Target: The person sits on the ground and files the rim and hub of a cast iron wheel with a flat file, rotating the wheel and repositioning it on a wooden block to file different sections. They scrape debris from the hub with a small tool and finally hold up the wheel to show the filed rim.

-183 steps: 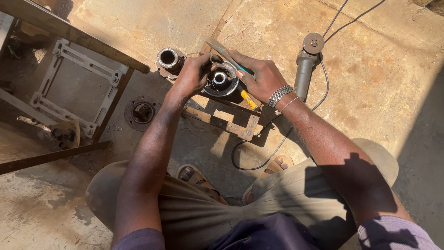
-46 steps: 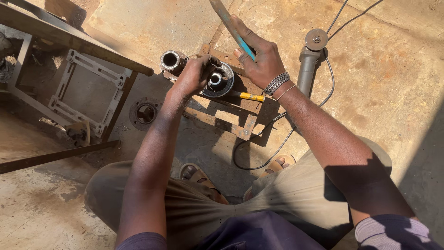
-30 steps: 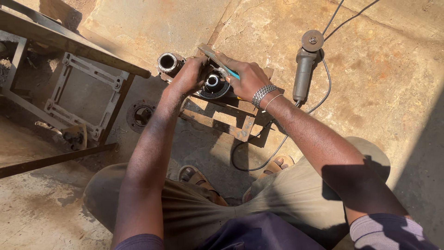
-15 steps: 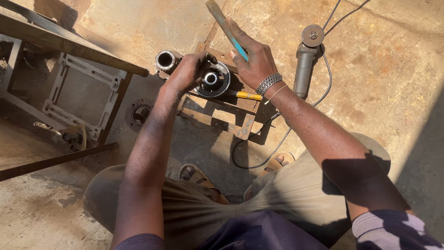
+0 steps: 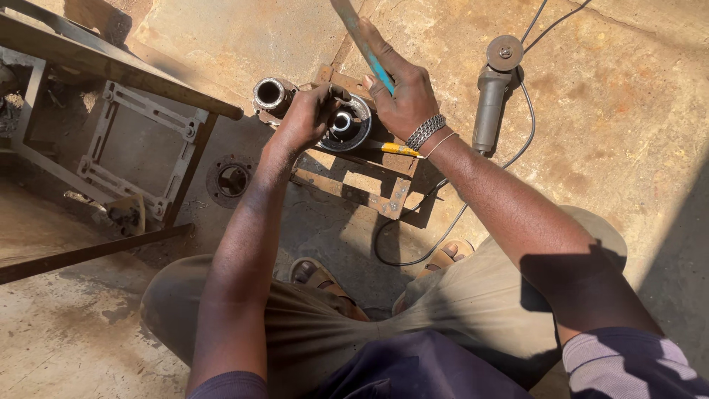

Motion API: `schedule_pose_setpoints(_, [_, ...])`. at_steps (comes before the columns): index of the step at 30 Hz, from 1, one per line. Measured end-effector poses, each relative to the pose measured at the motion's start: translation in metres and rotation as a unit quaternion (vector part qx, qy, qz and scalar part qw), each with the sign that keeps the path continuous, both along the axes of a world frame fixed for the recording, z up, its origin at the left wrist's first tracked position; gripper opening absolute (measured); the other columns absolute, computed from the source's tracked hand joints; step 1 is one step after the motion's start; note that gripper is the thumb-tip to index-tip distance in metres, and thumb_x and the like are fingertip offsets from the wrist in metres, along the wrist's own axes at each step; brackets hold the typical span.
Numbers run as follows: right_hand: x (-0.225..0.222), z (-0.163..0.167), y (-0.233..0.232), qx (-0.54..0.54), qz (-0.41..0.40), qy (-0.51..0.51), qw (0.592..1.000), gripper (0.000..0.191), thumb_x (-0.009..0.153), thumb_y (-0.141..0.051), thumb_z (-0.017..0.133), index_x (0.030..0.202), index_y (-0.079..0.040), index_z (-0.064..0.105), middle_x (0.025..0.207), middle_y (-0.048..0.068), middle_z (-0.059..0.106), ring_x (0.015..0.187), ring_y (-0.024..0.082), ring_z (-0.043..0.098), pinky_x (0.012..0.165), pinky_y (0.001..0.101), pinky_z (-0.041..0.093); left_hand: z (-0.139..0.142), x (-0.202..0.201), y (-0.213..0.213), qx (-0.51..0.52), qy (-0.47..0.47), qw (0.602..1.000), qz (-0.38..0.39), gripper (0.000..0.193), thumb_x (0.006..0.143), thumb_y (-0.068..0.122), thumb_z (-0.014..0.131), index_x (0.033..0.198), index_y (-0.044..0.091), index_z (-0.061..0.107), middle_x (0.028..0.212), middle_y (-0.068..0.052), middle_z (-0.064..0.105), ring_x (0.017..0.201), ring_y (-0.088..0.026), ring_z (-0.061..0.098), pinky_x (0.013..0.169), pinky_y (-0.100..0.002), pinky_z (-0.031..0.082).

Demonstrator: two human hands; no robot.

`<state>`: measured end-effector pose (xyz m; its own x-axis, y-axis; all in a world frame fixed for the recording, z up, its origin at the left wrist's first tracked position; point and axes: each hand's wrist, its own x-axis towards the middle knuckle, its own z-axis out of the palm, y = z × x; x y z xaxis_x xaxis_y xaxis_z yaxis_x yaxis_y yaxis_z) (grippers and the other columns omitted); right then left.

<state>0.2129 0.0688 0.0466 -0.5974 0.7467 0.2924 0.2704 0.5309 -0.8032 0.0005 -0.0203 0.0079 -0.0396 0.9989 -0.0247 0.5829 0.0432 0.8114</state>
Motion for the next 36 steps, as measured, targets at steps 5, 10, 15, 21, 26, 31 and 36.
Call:
schedule_pose_setpoints(5, [-0.004,0.008,0.0,0.022,0.073,-0.171,0.982,0.074,0.093,-0.014,0.072,0.157,-0.034,0.04,0.138,0.014,0.067,0.08,0.029,0.077,0.077,0.0394,0.064,0.003,0.003,-0.007,0.1,-0.016,0.994,-0.043,0.014,0.101,-0.003,0.06,0.114,-0.003,0.065,0.09,-0.016,0.073,0.083,-0.019,0.067,0.073,-0.037,0.055])
schedule_pose_setpoints(10, [0.004,0.013,0.002,0.084,0.037,0.011,0.996,0.073,0.104,-0.012,0.07,0.164,-0.031,0.034,0.138,0.017,0.07,0.101,0.023,0.08,0.091,0.0354,0.067,0.005,0.009,-0.008,0.07,-0.014,0.997,-0.01,0.014,0.101,0.0,0.06,0.114,-0.002,0.066,0.09,-0.016,0.074,0.083,-0.019,0.071,0.072,-0.038,0.055])
schedule_pose_setpoints(15, [-0.003,0.007,-0.007,0.057,0.075,-0.197,0.976,0.071,0.089,-0.02,0.079,0.152,-0.034,0.048,0.117,0.019,0.075,0.092,0.03,0.076,0.081,0.0432,0.061,0.006,0.012,-0.003,0.058,0.032,0.997,0.028,0.009,0.103,0.003,0.064,0.109,-0.003,0.066,0.088,-0.018,0.073,0.08,-0.021,0.07,0.071,-0.039,0.055])
schedule_pose_setpoints(21, [0.003,0.018,0.01,0.133,0.013,0.069,0.989,0.067,0.107,-0.015,0.072,0.161,-0.036,0.037,0.128,0.018,0.074,0.102,0.021,0.08,0.09,0.0335,0.068,-0.002,0.011,-0.008,0.079,-0.026,0.996,0.037,0.015,0.102,0.002,0.059,0.114,-0.001,0.067,0.09,-0.015,0.074,0.082,-0.019,0.072,0.07,-0.037,0.057])
schedule_pose_setpoints(26, [-0.012,0.019,-0.005,0.048,0.09,-0.249,0.963,0.068,0.104,-0.021,0.065,0.16,-0.044,0.036,0.114,0.017,0.077,0.073,0.022,0.072,0.07,0.0372,0.065,-0.005,0.01,-0.004,0.051,0.078,0.993,0.068,0.01,0.106,0.005,0.066,0.103,-0.004,0.067,0.091,-0.018,0.074,0.08,-0.019,0.072,0.073,-0.037,0.056])
schedule_pose_setpoints(31, [-0.007,0.015,0.012,0.107,0.058,-0.081,0.989,0.068,0.104,-0.019,0.068,0.158,-0.043,0.034,0.122,0.014,0.073,0.063,0.015,0.071,0.067,0.0325,0.066,-0.001,0.011,-0.012,0.08,-0.016,0.995,0.052,0.016,0.102,0.001,0.059,0.115,-0.002,0.068,0.093,-0.018,0.075,0.082,-0.02,0.073,0.07,-0.036,0.055])
schedule_pose_setpoints(36, [-0.01,-0.004,0.008,0.129,0.086,0.041,0.987,0.078,0.1,-0.017,0.071,0.163,-0.039,0.031,0.124,0.018,0.071,0.092,0.02,0.072,0.087,0.0388,0.06,0.001,0.011,-0.009,0.068,0.02,0.996,0.052,0.013,0.103,0.004,0.062,0.112,-0.003,0.068,0.094,-0.019,0.075,0.082,-0.02,0.072,0.071,-0.036,0.055])
